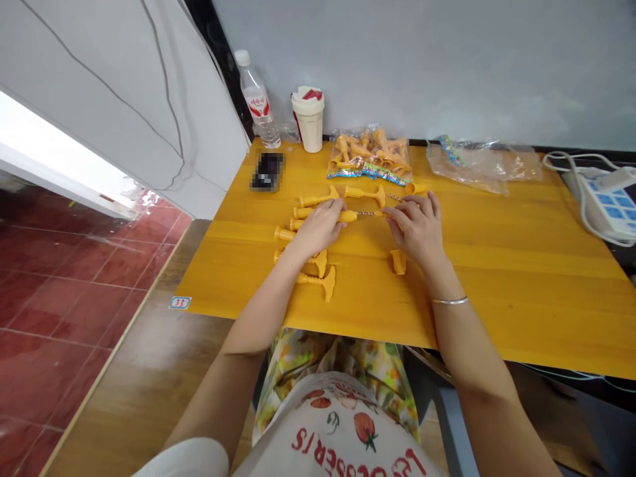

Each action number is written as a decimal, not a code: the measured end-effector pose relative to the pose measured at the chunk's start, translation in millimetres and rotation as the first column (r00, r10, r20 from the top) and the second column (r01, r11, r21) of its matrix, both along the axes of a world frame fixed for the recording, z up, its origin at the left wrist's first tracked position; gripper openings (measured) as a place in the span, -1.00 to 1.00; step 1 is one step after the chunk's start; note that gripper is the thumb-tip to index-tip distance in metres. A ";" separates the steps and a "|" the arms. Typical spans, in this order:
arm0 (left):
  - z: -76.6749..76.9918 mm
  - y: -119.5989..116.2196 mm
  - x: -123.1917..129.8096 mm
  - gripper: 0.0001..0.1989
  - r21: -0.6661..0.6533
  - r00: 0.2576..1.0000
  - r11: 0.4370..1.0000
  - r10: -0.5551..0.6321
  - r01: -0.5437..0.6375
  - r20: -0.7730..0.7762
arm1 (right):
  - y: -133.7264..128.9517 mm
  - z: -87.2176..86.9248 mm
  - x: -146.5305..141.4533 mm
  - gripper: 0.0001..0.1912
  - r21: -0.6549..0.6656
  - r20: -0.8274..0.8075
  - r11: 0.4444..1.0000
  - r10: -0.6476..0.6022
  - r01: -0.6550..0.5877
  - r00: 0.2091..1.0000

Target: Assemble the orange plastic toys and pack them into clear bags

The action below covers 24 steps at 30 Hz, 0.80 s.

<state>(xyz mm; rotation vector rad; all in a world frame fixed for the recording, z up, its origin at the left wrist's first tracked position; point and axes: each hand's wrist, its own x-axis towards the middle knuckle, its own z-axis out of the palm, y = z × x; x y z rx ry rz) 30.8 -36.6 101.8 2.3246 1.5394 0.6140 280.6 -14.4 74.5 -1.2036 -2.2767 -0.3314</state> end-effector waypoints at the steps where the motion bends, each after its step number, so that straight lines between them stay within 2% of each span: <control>1: -0.4 0.1 -0.5 -0.79 -0.003 1.000 1.000 0.001 -0.001 0.008 | 0.0 0.7 0.1 -0.76 0.004 -0.005 1.000 0.002 -0.002 1.000; 6: -6.2 2.0 -1.5 -0.78 0.033 0.999 0.999 0.012 -0.014 0.038 | -0.2 2.3 1.0 -0.76 0.022 -0.008 1.000 0.007 -0.006 1.000; 11: -10.9 1.0 4.4 -0.78 0.054 0.995 0.998 -0.044 0.039 0.092 | -4.8 1.0 -5.4 -0.76 0.020 -0.005 0.998 0.067 -0.067 0.998; 16: -11.2 0.5 10.2 -0.79 0.081 0.967 0.980 -0.191 0.179 0.171 | -8.2 1.1 -11.9 -0.74 0.064 -0.040 0.981 0.187 -0.184 0.982; 19: -8.7 0.9 8.1 -0.72 0.065 0.937 0.978 -0.207 0.197 0.281 | -8.1 4.2 -11.7 -0.74 0.082 -0.090 0.960 0.275 -0.268 0.957; 21: -6.5 0.9 5.4 -0.68 0.051 0.924 0.980 -0.200 0.194 0.326 | -8.7 6.7 -11.3 -0.76 0.063 -0.130 0.948 0.318 -0.313 0.939; 24: -5.5 0.9 2.7 -0.71 0.077 0.933 0.976 -0.218 0.204 0.288 | -12.2 8.9 -13.3 -0.76 -0.030 -0.189 0.940 0.329 -0.340 0.925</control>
